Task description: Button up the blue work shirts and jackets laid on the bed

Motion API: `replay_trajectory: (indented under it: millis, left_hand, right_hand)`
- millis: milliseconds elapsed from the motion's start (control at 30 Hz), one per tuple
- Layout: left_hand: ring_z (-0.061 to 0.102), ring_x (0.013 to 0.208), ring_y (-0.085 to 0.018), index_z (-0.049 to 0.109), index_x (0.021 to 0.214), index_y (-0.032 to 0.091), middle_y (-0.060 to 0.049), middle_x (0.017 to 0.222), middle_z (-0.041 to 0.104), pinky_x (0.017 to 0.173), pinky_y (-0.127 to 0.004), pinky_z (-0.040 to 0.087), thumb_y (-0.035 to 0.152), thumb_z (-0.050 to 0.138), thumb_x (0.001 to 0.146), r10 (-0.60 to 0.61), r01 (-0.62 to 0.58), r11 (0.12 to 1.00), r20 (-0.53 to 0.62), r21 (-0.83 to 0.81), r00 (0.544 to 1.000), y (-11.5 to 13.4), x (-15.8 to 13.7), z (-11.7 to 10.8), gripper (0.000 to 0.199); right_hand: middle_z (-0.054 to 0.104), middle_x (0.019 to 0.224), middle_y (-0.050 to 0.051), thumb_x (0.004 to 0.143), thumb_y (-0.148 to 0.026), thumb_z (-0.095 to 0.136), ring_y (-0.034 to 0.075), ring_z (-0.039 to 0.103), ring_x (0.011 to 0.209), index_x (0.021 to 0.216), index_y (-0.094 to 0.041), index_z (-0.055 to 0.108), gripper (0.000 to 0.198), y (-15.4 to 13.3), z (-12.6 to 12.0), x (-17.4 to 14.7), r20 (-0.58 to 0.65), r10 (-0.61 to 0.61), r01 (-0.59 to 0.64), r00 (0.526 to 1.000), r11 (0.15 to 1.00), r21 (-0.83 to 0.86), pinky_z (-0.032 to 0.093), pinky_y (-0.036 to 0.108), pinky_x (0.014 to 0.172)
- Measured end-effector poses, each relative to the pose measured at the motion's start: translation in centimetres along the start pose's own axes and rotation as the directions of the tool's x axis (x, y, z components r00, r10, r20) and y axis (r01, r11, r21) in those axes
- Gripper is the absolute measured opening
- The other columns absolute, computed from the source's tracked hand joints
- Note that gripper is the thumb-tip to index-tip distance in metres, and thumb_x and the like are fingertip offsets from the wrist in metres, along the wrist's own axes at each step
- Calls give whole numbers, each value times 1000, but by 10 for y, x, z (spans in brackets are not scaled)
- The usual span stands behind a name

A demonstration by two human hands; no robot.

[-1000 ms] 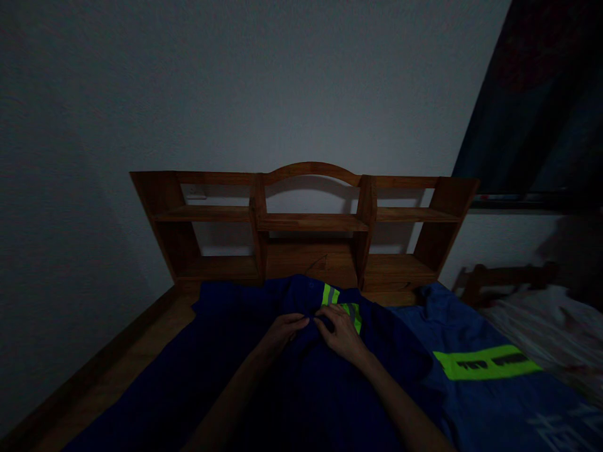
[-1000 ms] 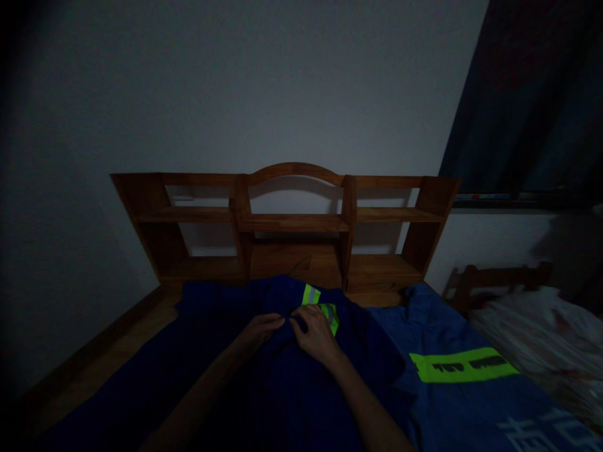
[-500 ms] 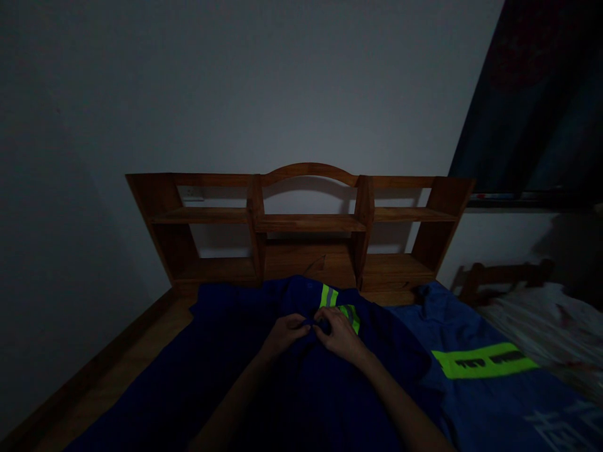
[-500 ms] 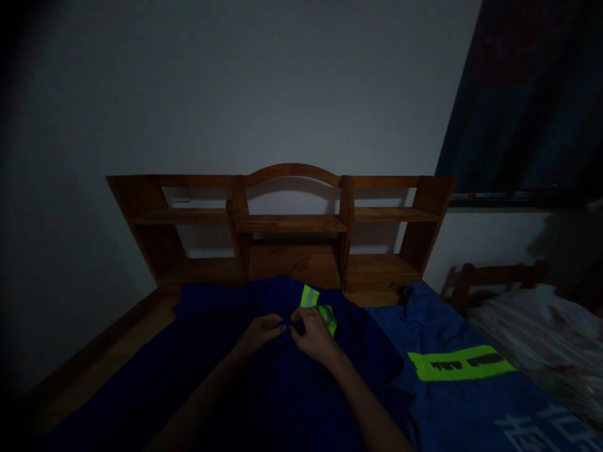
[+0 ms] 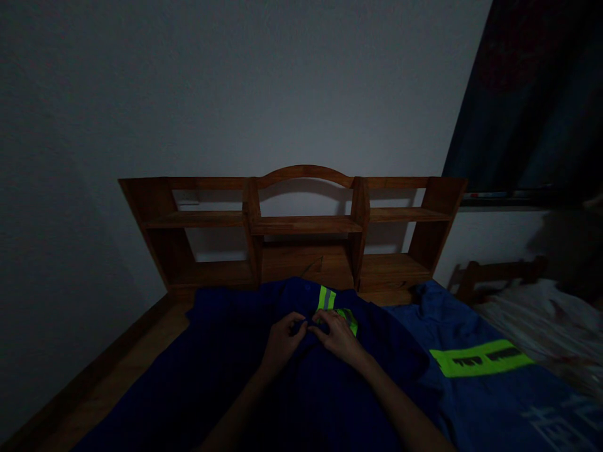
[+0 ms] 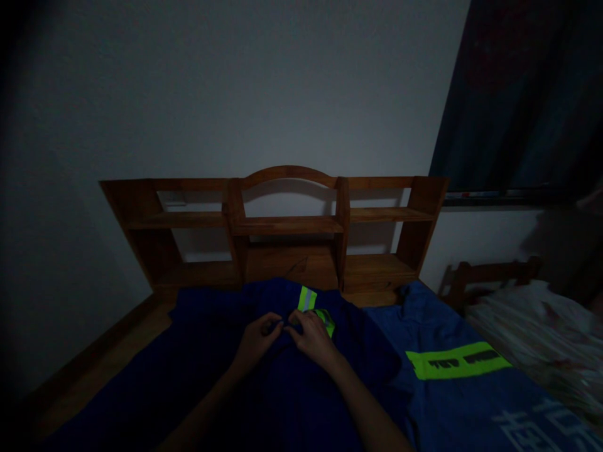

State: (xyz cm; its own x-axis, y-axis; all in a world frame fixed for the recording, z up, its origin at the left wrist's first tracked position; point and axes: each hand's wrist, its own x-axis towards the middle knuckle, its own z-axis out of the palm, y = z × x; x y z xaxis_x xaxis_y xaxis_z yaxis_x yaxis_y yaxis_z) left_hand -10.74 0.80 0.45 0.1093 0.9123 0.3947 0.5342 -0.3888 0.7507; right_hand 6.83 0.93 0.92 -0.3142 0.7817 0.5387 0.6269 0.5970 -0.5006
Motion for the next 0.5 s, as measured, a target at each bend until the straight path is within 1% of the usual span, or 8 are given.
replay_trajectory:
  millis: [100, 200, 267, 333, 400, 500]
  left_hand:
    - [58, 68, -14, 62, 85, 22, 2, 77, 65, 64, -23, 40, 35, 46, 85, 27, -27, 1000, -6, 9, 1000, 7, -2, -1, 20]
    - [58, 71, -14, 60, 85, 22, 1, 79, 64, 66, -24, 40, 34, 41, 88, 80, -79, 995, -14, 57, 997, 13, -3, -2, 22]
    - [59, 77, -16, 60, 86, 22, -1, 83, 65, 71, -26, 39, 32, 41, 89, 125, -118, 983, -44, 139, 991, 15, -3, -2, 22]
    - [59, 83, -18, 60, 85, 22, -1, 86, 65, 79, -30, 37, 31, 42, 88, 165, -137, 956, -89, 259, 982, 16, -3, -3, 20]
    - [59, 84, -19, 61, 84, 22, -2, 85, 66, 84, -34, 34, 32, 45, 87, 195, -132, 921, -140, 367, 971, 16, -3, -5, 19]
    - [58, 85, -21, 61, 84, 22, -3, 84, 66, 86, -37, 32, 37, 49, 86, 218, -103, 878, -201, 467, 955, 17, -2, -11, 19]
  right_hand:
    - [65, 89, 1, 86, -28, 57, 17, 61, 85, 97, -24, 56, 12, -2, 0, 1, -22, 7, -7, 1000, 1000, 2, 44, 27, 79]
    - [65, 95, 1, 87, -26, 55, 17, 62, 86, 105, -26, 55, 19, -3, -2, 1, -39, 13, -13, 999, 1000, 5, 45, 28, 79]
    - [66, 95, 1, 87, -25, 54, 17, 62, 86, 109, -27, 55, 22, -4, -2, 1, -51, 15, -16, 999, 1000, -19, 45, 27, 79]
    - [67, 92, 2, 88, -26, 52, 17, 63, 85, 109, -27, 57, 22, -5, -2, 1, -63, 21, -25, 998, 998, -62, 45, 26, 78]
    - [68, 88, 2, 89, -29, 51, 17, 63, 82, 105, -27, 60, 19, -5, -2, 1, -73, 33, -41, 997, 993, -111, 44, 25, 77]
    - [69, 82, 1, 89, -31, 50, 16, 64, 77, 100, -27, 62, 17, -3, -3, 3, -110, 72, -92, 991, 977, -193, 42, 23, 72]
